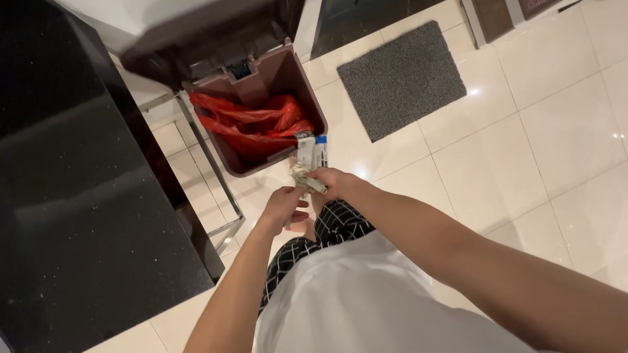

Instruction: Organizing various household items, books, and containers into shelves and plastic storage drawers.

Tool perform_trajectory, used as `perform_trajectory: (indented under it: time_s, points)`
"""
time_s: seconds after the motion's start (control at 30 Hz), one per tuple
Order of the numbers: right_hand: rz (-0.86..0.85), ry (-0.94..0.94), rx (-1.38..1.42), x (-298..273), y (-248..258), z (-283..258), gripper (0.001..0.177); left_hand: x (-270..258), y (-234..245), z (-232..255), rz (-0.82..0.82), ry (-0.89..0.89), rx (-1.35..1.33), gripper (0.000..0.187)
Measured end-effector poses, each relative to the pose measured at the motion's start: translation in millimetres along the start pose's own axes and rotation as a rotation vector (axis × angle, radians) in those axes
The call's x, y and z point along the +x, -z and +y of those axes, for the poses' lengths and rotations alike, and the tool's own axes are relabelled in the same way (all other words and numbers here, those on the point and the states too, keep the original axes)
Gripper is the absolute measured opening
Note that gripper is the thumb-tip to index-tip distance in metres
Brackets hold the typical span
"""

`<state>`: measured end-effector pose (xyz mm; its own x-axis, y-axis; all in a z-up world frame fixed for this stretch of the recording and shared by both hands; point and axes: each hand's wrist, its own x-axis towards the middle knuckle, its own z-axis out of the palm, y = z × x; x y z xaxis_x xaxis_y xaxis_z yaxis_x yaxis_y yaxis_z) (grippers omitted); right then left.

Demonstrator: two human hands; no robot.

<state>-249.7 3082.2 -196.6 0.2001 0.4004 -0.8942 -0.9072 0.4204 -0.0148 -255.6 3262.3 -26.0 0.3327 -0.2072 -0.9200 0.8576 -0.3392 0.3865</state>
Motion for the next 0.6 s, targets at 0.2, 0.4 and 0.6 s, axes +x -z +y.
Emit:
perform_trajectory:
  time_s: [0.2, 0.4, 0.6]
  points:
    - [-0.043, 0.095, -0.256, 50.8, -39.7, -69.2, 0.03, 14.1, 19.2, -2.9, 0.218, -0.059, -0.072, 0.056]
    - [-0.03, 0.019, -0.53, 81.5, -71.3, -130.4, 0.024, 31.9, 33.8, -3.6, 0.32, -0.054, -0.164, 0.055]
    - [0.101, -0.02, -0.585, 138.2, -49.7, -165.4, 0.017, 155.9, 69.2, -29.1, 0.54, -0.437, -0.174, 0.052]
